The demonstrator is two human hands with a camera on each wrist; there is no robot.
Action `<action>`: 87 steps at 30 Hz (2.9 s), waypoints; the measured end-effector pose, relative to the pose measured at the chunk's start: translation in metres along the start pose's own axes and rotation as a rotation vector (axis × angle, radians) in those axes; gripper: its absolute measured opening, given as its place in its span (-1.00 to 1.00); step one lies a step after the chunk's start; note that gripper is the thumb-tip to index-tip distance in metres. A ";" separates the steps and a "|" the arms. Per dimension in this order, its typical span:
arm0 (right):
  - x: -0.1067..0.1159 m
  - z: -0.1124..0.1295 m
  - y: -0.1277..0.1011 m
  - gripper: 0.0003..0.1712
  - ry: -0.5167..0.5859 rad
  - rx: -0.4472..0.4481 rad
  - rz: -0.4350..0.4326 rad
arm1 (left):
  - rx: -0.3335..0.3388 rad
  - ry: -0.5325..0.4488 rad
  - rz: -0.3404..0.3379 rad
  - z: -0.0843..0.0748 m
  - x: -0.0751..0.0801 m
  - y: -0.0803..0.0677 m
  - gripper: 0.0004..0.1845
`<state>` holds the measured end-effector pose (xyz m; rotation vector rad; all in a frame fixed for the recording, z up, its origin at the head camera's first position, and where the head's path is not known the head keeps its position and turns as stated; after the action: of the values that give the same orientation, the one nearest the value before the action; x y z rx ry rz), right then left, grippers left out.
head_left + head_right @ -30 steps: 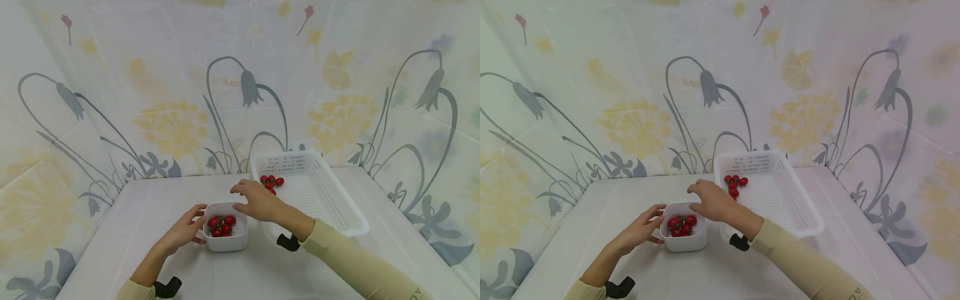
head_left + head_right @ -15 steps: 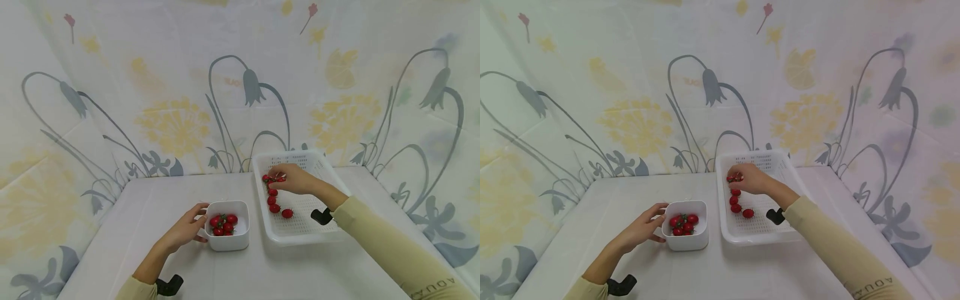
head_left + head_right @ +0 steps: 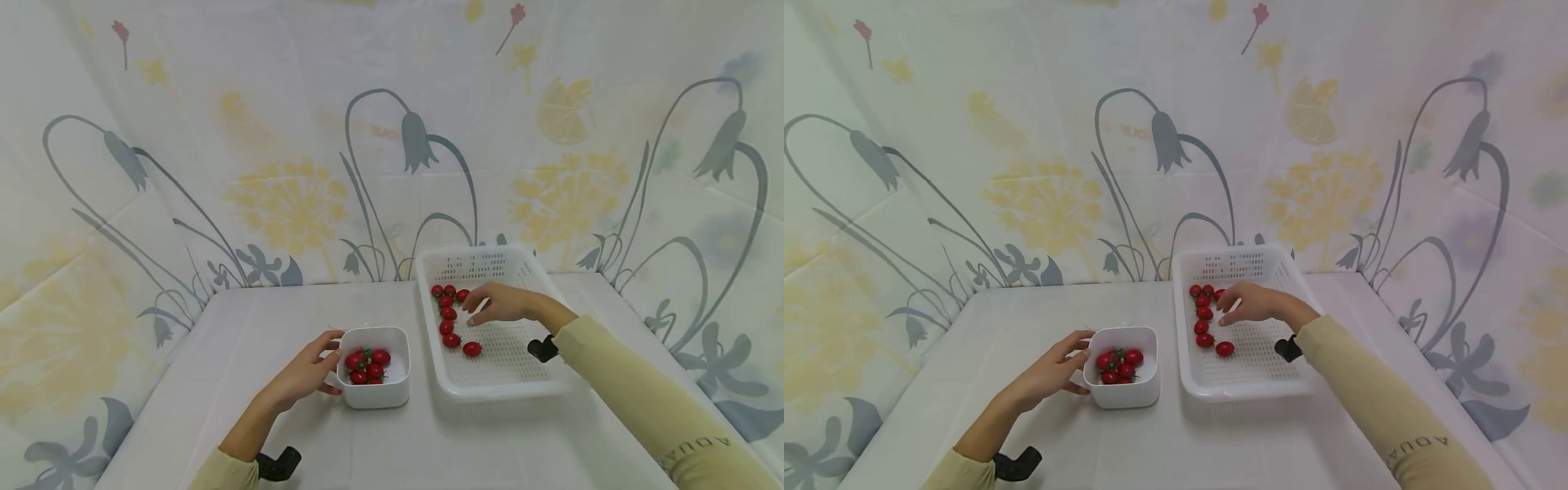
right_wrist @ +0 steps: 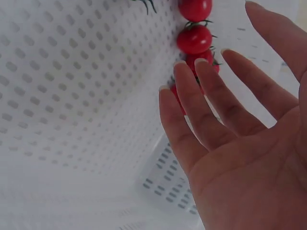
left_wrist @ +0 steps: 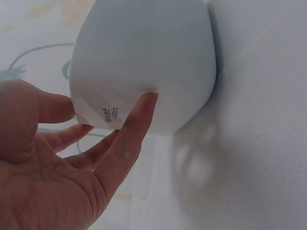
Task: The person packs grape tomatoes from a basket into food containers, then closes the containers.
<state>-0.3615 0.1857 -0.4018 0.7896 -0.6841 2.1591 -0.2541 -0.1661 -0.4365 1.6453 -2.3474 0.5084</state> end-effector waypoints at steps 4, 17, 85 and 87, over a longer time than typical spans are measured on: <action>-0.006 -0.014 0.003 -0.50 0.055 -0.052 0.064 | 0.002 -0.002 -0.002 -0.001 -0.001 0.000 -0.56; -0.032 -0.026 0.006 -0.67 0.112 -0.120 0.193 | -0.007 -0.002 0.005 -0.001 0.000 -0.001 -0.57; 0.019 0.043 -0.028 -0.59 0.335 0.033 -0.095 | -0.012 -0.004 0.002 0.000 0.001 -0.001 -0.55; 0.019 0.045 -0.030 -0.58 0.349 0.031 -0.108 | -0.011 -0.004 0.001 0.000 0.000 -0.001 -0.55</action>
<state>-0.3346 0.1818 -0.3511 0.4362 -0.4186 2.1391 -0.2535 -0.1667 -0.4365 1.6420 -2.3503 0.4917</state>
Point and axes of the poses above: each hand's wrist, its own y-axis towards the middle knuckle, its own x-axis out of the back of the hand, z = x × y, the point moved 6 cm from there along y, towards the middle knuckle, and after that the axes turned 3 degrees about y, right-handed, at the moved point
